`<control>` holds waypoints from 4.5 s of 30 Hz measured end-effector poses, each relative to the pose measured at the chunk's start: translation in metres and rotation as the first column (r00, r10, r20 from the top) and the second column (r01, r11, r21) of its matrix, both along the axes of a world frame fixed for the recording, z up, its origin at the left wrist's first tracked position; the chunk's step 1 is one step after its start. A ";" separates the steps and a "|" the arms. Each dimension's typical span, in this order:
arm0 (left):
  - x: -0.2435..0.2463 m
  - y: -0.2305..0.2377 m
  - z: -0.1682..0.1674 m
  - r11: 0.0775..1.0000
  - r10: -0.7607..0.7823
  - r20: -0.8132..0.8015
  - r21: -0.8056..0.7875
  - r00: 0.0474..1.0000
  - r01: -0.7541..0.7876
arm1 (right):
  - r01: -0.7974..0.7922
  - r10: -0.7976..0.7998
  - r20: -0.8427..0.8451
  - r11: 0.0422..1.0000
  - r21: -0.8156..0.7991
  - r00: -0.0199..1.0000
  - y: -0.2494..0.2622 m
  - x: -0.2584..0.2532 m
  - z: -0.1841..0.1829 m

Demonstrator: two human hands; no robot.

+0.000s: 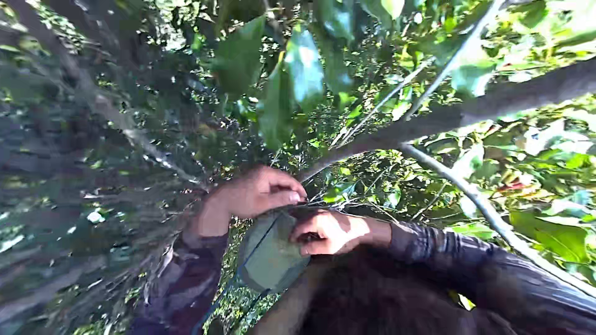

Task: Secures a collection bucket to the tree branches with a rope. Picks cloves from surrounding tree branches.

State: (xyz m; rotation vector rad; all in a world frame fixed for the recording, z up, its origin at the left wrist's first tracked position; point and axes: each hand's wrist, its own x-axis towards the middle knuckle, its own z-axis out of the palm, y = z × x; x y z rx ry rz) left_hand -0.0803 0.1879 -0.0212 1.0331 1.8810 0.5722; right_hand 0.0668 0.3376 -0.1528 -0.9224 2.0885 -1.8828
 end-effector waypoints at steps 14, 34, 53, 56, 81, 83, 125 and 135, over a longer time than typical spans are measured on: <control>0.051 0.086 -0.152 0.959 -0.135 -0.376 0.182 0.917 0.216 | 0.090 -0.411 0.416 0.791 0.606 0.811 0.125 0.101 -0.008; 0.107 0.074 -0.136 0.995 0.080 -0.406 0.088 0.910 -0.048 | -0.022 -0.587 0.233 0.343 0.939 0.775 0.226 0.029 -0.084; 0.098 0.063 -0.160 0.954 0.163 -0.457 0.301 0.874 -0.021 | 0.839 -0.698 0.570 0.543 0.026 0.434 0.213 0.109 -0.079; 0.096 0.061 -0.167 0.936 0.180 -0.451 0.350 0.874 -0.013 | 0.904 -0.705 0.565 0.325 -0.279 0.428 0.227 0.106 -0.056; 0.097 0.062 -0.168 0.947 0.178 -0.449 0.319 0.876 -0.028 | 0.181 -0.458 0.710 0.883 0.433 0.535 0.189 0.123 -0.071; 0.097 0.061 -0.169 0.941 0.180 -0.451 0.338 0.874 -0.019 | 0.151 -0.344 0.802 0.939 0.310 0.488 0.185 0.136 -0.076; 0.091 0.061 -0.168 0.944 0.180 -0.428 0.329 0.886 -0.033 | 0.523 -0.781 0.425 0.623 0.582 0.458 0.259 0.121 -0.019; 0.091 0.062 -0.166 0.948 0.183 -0.407 0.314 0.895 -0.051 | 0.700 -0.660 0.556 0.690 0.183 0.505 0.270 0.143 -0.005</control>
